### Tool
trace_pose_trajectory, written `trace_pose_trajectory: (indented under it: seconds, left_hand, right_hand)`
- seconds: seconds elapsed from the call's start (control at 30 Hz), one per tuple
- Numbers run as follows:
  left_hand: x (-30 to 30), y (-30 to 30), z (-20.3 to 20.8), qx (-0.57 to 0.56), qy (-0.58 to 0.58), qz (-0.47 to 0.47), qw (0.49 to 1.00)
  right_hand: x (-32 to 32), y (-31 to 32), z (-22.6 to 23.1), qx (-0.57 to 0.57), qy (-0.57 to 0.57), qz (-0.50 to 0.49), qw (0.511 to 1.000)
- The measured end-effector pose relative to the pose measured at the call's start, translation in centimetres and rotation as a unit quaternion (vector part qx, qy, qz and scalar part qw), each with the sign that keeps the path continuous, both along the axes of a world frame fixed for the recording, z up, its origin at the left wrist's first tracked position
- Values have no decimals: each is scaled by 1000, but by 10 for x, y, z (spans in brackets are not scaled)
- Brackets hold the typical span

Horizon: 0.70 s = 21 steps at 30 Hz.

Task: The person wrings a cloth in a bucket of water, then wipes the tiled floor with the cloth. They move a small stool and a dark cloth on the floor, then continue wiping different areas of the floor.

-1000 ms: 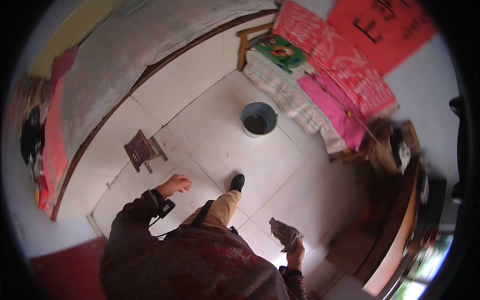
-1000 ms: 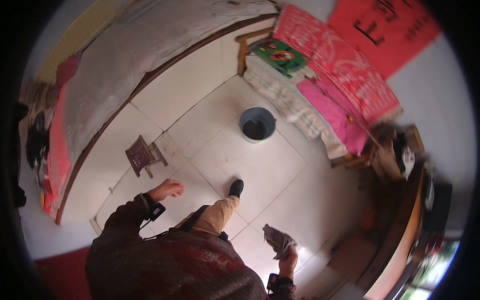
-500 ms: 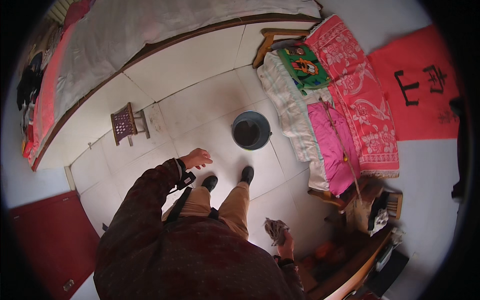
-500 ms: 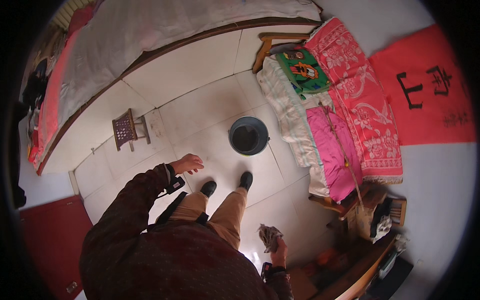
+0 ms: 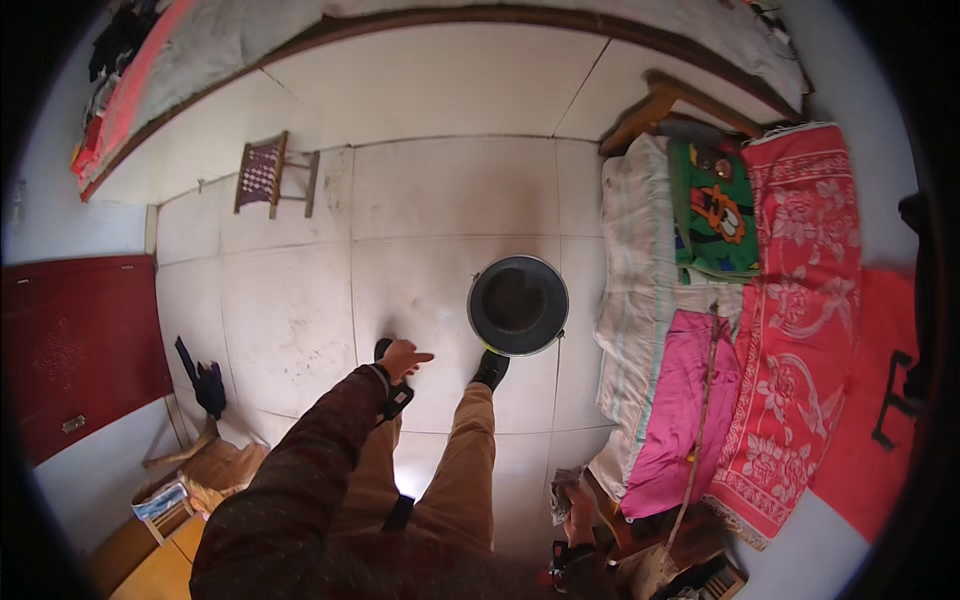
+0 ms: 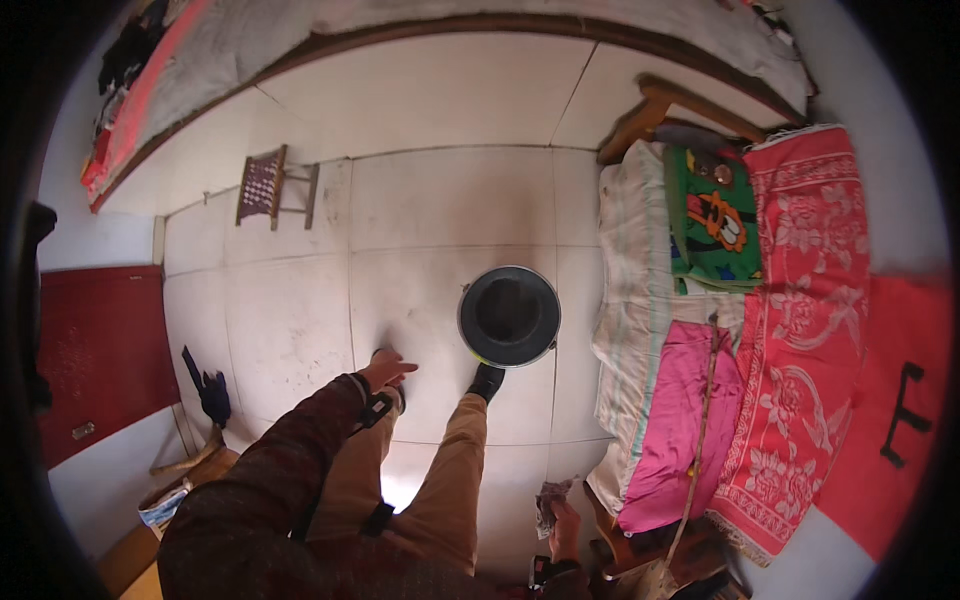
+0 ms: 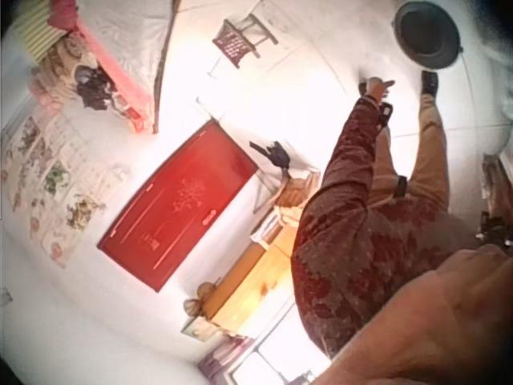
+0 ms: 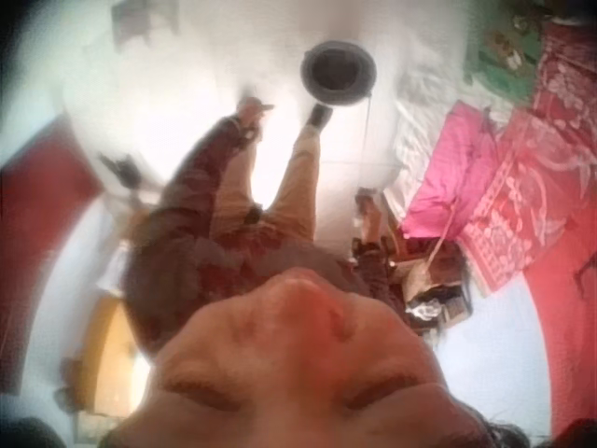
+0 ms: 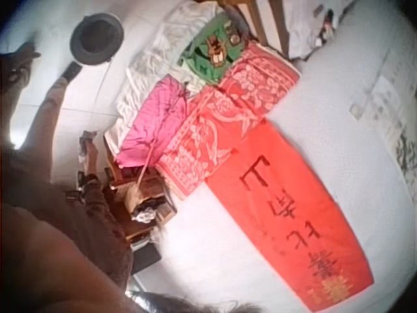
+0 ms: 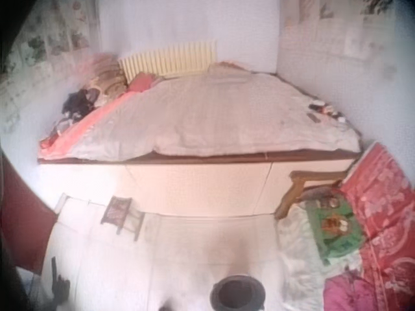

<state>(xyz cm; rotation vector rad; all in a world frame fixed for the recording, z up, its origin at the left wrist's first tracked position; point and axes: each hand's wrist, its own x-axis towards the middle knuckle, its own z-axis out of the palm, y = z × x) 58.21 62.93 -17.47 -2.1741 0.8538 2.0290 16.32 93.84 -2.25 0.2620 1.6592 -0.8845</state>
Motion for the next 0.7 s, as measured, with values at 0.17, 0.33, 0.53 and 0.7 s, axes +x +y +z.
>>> trace_pose_trajectory:
  seconds: [0.17, 0.33, 0.53, 0.7]
  left_hand:
    - [-80, -8, -141, -129, -84, -187, 970]
    - [-119, -32, -223, -41, 37, 182, 982]
    - [-117, -49, -234, -47, 194, 144, 969]
    - [-99, -56, -226, -72, 173, 80, 979]
  right_hand:
    - [-28, 12, -35, 95, -20, 32, 995]
    - [-41, 30, -56, 187, -28, 43, 981]
    - [-50, 26, -71, 233, -33, 63, 970]
    - [-48, -8, -73, 220, -14, 142, 965]
